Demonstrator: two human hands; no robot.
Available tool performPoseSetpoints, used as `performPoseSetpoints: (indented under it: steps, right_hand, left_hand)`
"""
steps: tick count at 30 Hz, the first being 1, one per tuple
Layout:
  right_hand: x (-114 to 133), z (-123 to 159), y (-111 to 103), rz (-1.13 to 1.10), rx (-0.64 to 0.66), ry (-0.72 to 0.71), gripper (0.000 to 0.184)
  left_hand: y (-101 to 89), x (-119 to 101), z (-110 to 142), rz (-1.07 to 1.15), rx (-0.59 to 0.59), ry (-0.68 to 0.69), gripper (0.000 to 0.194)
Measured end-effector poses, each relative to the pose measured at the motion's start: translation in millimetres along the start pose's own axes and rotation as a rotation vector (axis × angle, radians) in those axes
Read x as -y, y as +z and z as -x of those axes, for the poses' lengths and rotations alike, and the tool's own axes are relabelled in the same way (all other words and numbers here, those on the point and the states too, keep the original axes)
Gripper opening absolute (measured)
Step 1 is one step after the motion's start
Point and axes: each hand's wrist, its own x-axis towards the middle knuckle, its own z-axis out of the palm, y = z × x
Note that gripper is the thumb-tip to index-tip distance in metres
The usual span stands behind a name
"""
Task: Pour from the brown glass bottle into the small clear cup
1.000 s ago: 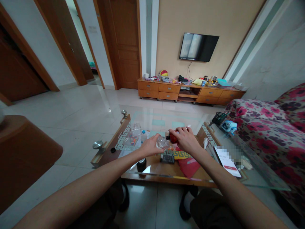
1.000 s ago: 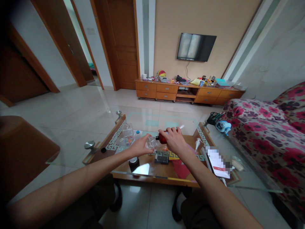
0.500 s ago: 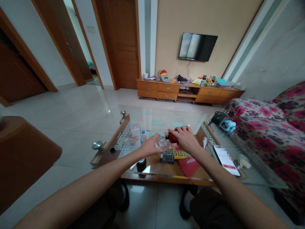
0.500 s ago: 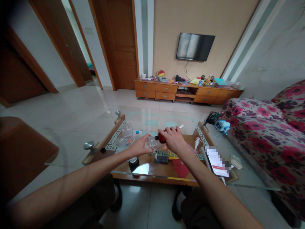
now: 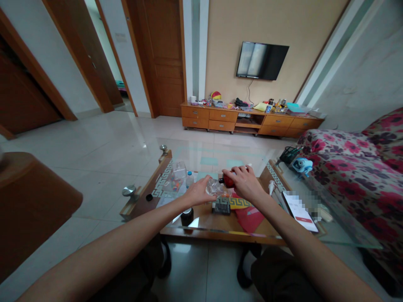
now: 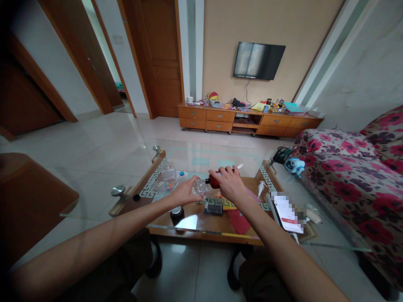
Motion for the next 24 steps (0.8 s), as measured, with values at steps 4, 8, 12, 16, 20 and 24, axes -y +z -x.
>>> performPoseSetpoints:
  steps: [4, 8, 12, 16, 20, 24]
  right_hand:
    - [0.1, 0.5, 0.4, -0.01, -0.008, -0.003, 0.057]
    - [-0.3, 0.5, 1.9, -0.009, -0.021, -0.006, 0.058]
    - [-0.8, 0.3, 3.3, 0.007, -0.022, -0.006, 0.059]
    - [-0.7, 0.4, 2.8, 0.025, -0.012, -0.001, 0.059]
    - [-0.2, 0.4, 0.9, 0.039, 0.004, 0.001, 0.058]
    - [0.0, 0.3, 0.7, 0.045, 0.017, 0.001, 0.058]
  left_hand:
    - [-0.4, -0.9, 0.1, 0.012, 0.005, -0.005, 0.072]
    - [-1.2, -3.6, 0.7, 0.007, -0.006, -0.009, 0.07]
    - [-2.1, -4.6, 1.0, 0.006, -0.008, -0.012, 0.071]
    - [-2.4, -4.1, 1.0, -0.014, 0.0, 0.003, 0.074]
    - [-1.7, -4.3, 0.8, -0.043, 0.004, -0.012, 0.078]
    - [-1.7, -3.8, 0.4, -0.054, 0.008, -0.011, 0.079]
